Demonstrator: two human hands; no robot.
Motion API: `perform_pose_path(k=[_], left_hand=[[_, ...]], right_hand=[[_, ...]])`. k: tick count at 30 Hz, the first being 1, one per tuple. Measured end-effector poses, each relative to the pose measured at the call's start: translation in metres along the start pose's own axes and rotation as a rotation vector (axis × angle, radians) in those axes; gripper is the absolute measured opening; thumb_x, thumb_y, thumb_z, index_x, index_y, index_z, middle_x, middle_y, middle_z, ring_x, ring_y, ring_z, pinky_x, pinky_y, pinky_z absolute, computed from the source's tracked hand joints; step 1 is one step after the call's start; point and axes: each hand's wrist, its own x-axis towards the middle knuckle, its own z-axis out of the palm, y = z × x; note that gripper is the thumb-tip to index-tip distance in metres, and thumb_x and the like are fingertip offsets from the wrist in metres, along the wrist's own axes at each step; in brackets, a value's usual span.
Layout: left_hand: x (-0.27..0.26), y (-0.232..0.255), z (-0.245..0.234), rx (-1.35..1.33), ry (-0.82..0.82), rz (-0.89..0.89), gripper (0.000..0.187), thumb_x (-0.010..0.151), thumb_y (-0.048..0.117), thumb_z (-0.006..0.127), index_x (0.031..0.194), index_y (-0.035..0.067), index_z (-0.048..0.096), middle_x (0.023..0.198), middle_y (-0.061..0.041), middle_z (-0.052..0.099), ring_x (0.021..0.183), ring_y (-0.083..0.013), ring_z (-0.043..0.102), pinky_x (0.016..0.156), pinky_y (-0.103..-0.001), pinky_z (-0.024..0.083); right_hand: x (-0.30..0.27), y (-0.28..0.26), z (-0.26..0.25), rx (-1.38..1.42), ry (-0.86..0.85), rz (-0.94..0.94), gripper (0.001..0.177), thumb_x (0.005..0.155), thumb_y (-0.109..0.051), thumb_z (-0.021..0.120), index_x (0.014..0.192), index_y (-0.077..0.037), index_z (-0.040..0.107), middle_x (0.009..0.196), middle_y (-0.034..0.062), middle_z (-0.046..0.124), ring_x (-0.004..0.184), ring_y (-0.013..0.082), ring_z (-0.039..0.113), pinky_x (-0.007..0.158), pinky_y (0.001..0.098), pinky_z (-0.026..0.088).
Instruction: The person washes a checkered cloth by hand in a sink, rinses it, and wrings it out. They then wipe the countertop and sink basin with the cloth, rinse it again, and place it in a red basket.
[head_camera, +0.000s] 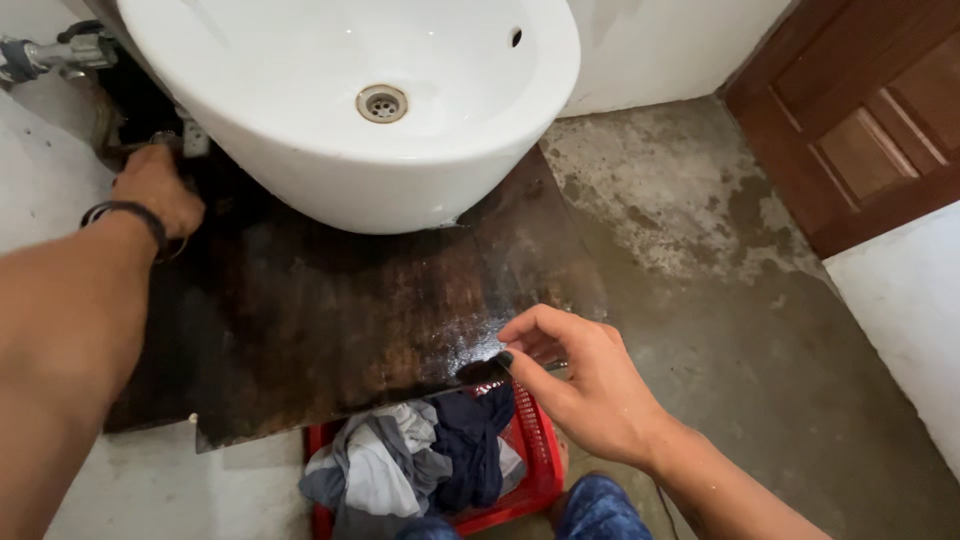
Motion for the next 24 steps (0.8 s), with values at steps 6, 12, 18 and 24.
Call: perform_pose_path(k=[6, 12, 18, 24], left_hand=[[-0.059, 0.017, 0.003, 0.105, 0.221, 0.212, 0.054, 0.081, 0.009, 0.064, 0.134, 0.0, 0.058, 0.139, -0.03, 0.053, 0.121, -0.0509, 0.053, 0.105, -0.054, 0.045], [-0.182, 0.075, -0.013, -0.103, 0.326, 0.149, 0.054, 0.07, 0.003, 0.062, 0.124, 0.01, 0.064, 0.138, -0.022, 0.054, 0.122, -0.048, 0.05, 0.103, -0.054, 0.042], [-0.261, 0.202, -0.011, -0.164, 0.514, 0.206, 0.052, 0.076, 0.002, 0.062, 0.128, 0.005, 0.063, 0.133, -0.021, 0.06, 0.125, -0.0429, 0.054, 0.109, -0.053, 0.041], [-0.256, 0.211, -0.043, -0.082, 0.209, 0.115, 0.025, 0.073, 0.006, 0.068, 0.098, 0.008, 0.067, 0.105, -0.02, 0.065, 0.105, -0.0413, 0.06, 0.091, -0.053, 0.048]], right_hand=[[0.01, -0.008, 0.011, -0.011, 0.031, 0.021, 0.021, 0.087, -0.015, 0.068, 0.105, -0.005, 0.07, 0.091, 0.0048, 0.079, 0.083, 0.0144, 0.074, 0.078, 0.0318, 0.06], [0.037, -0.027, 0.007, -0.034, -0.041, -0.025, 0.022, 0.086, -0.016, 0.068, 0.106, -0.006, 0.07, 0.094, 0.0046, 0.078, 0.083, 0.0142, 0.073, 0.078, 0.0316, 0.06], [0.054, -0.029, -0.003, -0.102, -0.092, -0.076, 0.023, 0.086, -0.017, 0.07, 0.107, -0.007, 0.071, 0.095, 0.005, 0.078, 0.083, 0.0139, 0.074, 0.078, 0.031, 0.06], [0.049, -0.005, -0.02, -0.236, -0.129, -0.085, 0.031, 0.086, -0.024, 0.072, 0.115, -0.013, 0.069, 0.105, 0.0054, 0.073, 0.088, 0.024, 0.071, 0.079, 0.0366, 0.058]])
